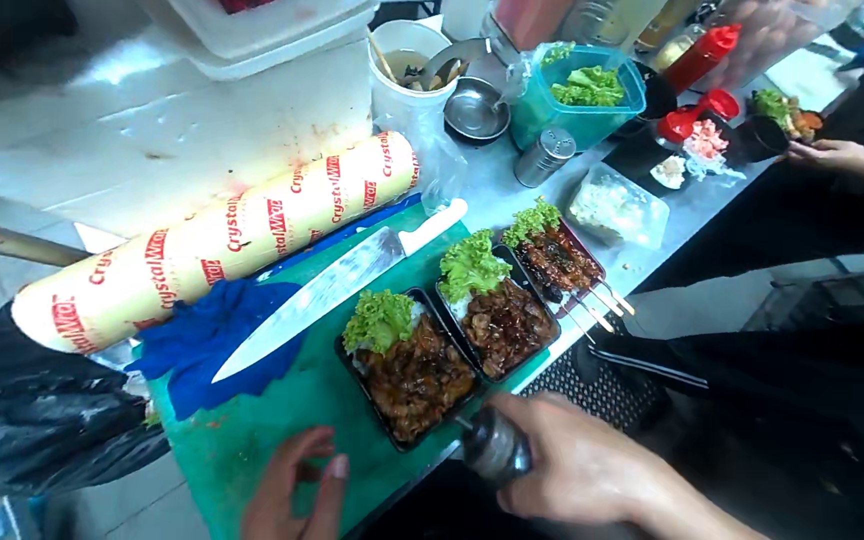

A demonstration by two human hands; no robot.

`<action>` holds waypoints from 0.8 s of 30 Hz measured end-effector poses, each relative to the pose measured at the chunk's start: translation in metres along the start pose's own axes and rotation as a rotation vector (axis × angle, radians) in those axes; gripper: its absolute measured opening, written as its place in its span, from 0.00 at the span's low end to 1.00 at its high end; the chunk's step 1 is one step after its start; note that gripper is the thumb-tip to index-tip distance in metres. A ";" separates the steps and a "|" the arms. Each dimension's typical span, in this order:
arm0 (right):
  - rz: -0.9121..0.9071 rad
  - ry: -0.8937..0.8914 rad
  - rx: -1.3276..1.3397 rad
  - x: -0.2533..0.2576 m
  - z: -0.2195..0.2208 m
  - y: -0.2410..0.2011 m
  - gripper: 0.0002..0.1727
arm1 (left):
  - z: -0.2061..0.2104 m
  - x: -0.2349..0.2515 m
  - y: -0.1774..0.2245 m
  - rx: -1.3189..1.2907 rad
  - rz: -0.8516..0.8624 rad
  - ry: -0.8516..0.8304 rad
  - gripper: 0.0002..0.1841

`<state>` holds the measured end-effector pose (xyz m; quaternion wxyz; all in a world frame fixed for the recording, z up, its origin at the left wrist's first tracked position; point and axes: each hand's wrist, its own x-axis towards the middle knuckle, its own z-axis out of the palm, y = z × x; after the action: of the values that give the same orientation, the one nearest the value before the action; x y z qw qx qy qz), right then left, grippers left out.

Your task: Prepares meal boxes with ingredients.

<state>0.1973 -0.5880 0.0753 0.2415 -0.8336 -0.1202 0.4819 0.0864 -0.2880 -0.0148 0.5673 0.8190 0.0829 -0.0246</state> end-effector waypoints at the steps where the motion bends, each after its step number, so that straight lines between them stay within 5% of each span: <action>1: 0.004 -0.048 -0.031 0.007 0.004 -0.010 0.35 | 0.008 -0.001 0.004 -0.048 -0.011 -0.004 0.19; 9: 0.137 0.055 -0.006 0.006 -0.007 -0.001 0.36 | 0.026 -0.009 0.010 -0.165 -0.060 0.040 0.16; 15: 0.076 -0.084 -0.093 0.007 0.000 -0.015 0.33 | 0.030 0.000 0.017 -0.210 -0.037 0.067 0.16; 20: 0.106 -0.028 -0.144 0.006 -0.017 -0.006 0.35 | 0.028 0.008 0.020 -0.158 0.005 0.090 0.16; 24: -0.149 0.104 -0.030 -0.022 -0.051 0.018 0.34 | 0.025 0.028 0.027 -0.074 0.140 0.148 0.16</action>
<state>0.2296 -0.6272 0.1041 0.2703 -0.8497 -0.1766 0.4169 0.1194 -0.3170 -0.0026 0.5897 0.8009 0.0682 0.0785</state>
